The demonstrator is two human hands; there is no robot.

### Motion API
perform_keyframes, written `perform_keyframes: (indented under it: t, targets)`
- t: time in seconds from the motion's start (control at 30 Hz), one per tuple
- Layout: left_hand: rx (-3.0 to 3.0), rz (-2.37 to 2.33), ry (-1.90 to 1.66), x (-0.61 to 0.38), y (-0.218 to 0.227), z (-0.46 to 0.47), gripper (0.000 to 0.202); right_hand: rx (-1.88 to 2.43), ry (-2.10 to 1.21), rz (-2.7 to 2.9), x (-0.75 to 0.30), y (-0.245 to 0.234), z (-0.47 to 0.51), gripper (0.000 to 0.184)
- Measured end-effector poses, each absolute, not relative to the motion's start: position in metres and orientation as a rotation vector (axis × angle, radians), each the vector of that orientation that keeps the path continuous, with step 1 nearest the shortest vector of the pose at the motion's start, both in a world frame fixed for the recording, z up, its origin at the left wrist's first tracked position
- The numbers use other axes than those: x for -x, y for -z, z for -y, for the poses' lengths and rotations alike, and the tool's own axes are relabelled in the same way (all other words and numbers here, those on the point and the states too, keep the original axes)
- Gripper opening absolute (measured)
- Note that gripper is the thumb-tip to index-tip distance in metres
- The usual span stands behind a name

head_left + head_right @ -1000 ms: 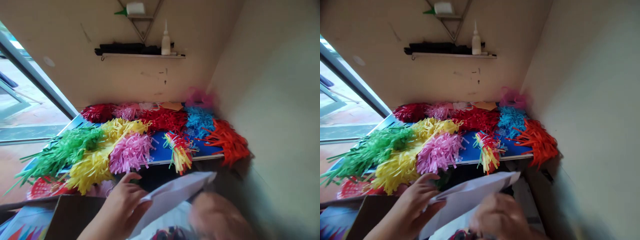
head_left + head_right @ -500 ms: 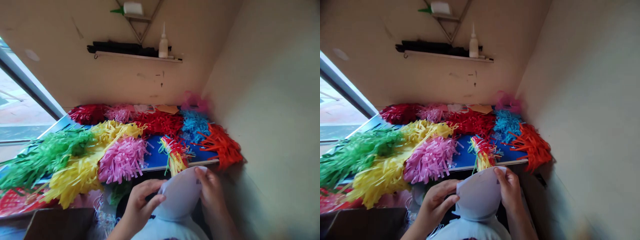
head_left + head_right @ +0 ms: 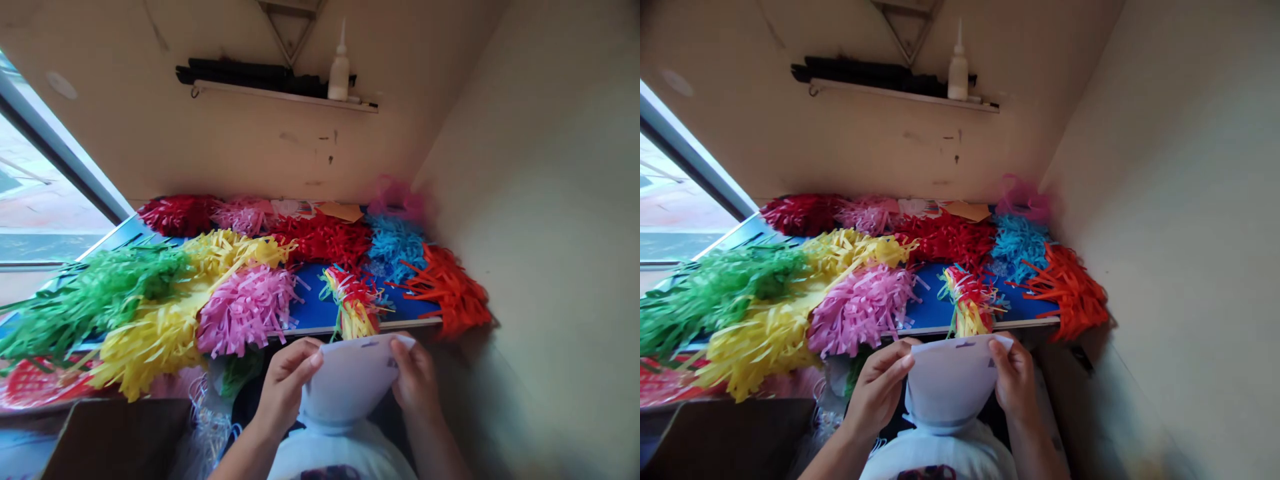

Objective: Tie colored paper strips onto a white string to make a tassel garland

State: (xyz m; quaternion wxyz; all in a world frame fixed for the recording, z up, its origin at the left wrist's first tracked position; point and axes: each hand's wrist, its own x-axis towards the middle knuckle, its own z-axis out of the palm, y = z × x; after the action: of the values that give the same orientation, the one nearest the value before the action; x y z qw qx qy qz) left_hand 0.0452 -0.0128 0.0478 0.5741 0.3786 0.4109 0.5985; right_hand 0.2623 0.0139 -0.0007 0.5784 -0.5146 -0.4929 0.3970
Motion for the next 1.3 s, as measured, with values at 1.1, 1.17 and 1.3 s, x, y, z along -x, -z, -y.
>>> perform_keyframes:
  t: [1.1,1.17,1.3]
  targets:
    - [-1.977,-1.395,-1.249,-0.021,-0.062,0.001,0.029,1.108,-1.202,0.929,-0.241,-0.021,-0.005,0.045]
    - [-1.940,-1.412,-1.242,-0.023,-0.066,0.003,0.028,1.139,-1.154,1.004,-0.240,-0.026,-0.003,0.046]
    - [-1.705,-1.579,-1.316,-0.031,-0.068,0.009,0.024,1.165,-1.112,1.101,-0.235,-0.034,-0.002,0.046]
